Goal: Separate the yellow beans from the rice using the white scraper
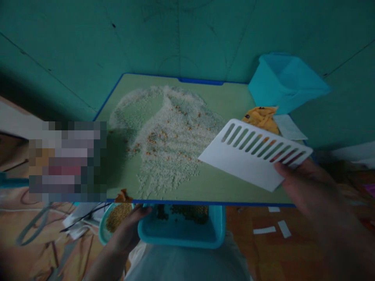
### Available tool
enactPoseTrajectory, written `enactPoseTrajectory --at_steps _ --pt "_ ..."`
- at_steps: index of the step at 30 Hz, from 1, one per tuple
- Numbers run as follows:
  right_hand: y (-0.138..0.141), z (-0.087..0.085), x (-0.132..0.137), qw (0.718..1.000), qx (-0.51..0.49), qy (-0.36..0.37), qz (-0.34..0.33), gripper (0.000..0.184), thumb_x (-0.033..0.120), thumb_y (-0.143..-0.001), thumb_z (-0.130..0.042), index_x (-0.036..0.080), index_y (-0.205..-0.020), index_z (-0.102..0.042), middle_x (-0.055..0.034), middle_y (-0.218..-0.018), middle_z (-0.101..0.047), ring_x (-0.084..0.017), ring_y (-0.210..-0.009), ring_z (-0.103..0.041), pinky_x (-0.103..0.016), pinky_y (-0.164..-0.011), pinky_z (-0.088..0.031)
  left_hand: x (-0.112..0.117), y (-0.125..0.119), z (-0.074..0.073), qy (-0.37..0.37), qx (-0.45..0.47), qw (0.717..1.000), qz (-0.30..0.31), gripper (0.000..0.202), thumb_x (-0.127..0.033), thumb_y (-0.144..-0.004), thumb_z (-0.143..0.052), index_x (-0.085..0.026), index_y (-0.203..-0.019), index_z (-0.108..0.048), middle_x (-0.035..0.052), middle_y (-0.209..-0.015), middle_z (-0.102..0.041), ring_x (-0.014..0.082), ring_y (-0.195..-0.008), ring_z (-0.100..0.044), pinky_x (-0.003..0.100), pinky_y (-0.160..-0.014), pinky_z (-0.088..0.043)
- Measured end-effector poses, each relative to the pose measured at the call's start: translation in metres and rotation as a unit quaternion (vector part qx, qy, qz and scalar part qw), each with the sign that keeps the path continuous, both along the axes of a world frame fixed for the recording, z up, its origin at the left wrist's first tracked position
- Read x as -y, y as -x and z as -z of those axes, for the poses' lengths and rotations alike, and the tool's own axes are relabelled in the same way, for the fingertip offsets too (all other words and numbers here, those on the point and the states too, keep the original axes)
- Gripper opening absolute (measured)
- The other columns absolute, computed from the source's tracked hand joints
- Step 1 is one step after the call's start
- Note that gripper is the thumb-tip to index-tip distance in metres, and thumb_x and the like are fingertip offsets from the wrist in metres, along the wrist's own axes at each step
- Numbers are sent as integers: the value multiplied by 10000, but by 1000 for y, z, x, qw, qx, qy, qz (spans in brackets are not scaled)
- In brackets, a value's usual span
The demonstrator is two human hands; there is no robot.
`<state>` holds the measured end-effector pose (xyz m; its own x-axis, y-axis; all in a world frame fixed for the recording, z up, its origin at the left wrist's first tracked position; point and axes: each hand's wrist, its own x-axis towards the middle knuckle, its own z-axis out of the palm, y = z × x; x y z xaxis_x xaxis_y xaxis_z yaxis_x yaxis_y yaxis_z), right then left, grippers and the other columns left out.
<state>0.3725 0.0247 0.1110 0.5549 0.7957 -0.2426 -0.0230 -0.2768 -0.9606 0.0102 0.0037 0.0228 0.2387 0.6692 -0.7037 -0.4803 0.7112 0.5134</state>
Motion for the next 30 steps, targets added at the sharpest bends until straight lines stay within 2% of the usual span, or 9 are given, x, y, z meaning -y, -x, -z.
enactPoseTrajectory --at_steps 4,8,11,16,21,25,30 --pt "-4 -4 -8 998 -23 -53 -16 401 224 -669 -795 312 -1046 -691 -26 -1364 -618 -271 -1328 -477 -448 -1092 -387 0 -6 0 2 -2 1000 1 362 -225 -612 -794 -221 -973 -766 63 -1079 -793 355 -1153 -639 431 -998 -480" --pt "-1 -5 -15 997 -22 -60 -48 348 200 -758 -727 297 -1085 -658 -35 -1395 -591 -264 -1317 -490 -455 -1065 -404 1 -10 -1 18 -11 1000 0 304 -211 -618 -783 -220 -921 -772 62 -1041 -803 359 -1134 -652 455 -986 -493" --pt "5 -4 -19 995 -48 -60 -66 342 196 -750 -732 287 -1072 -658 -29 -1289 -672 -265 -1275 -535 -467 -1060 -401 1 -10 -1 23 -27 999 -7 272 -218 -604 -801 -223 -874 -775 43 -1032 -807 345 -1127 -659 441 -992 -494" --pt "8 -4 -22 995 -62 -55 -52 354 229 -687 -795 260 -1019 -675 -19 -1169 -729 -267 -1235 -564 -437 -1066 -390 -2 -7 -2 30 -27 999 17 392 -265 -575 -850 -242 -959 -776 36 -1041 -806 348 -1155 -641 421 -978 -507" --pt "0 0 -10 996 -64 -13 -54 331 242 -700 -795 262 -1013 -687 -12 -1066 -764 -257 -1159 -622 -430 -1053 -403 -6 -9 -2 27 -24 999 34 354 -282 -572 -854 -242 -917 -789 35 -1042 -806 344 -1205 -605 402 -1004 -486" --pt "4 -4 -3 996 -60 -22 -55 326 234 -699 -776 279 -1012 -695 3 -1066 -766 -265 -1158 -624 -446 -1059 -404 -6 -14 -1 28 -39 999 23 425 -279 -571 -842 -242 -988 -773 38 -1044 -806 347 -1196 -611 411 -1011 -482" --pt "7 -5 5 998 -49 10 -50 211 283 -675 -792 305 -873 -723 -2 -933 -790 -288 -1034 -688 -471 -1011 -448 -3 -15 -1 33 -28 999 17 452 -250 -584 -823 -239 -1030 -756 44 -1045 -805 350 -1169 -630 430 -988 -497"
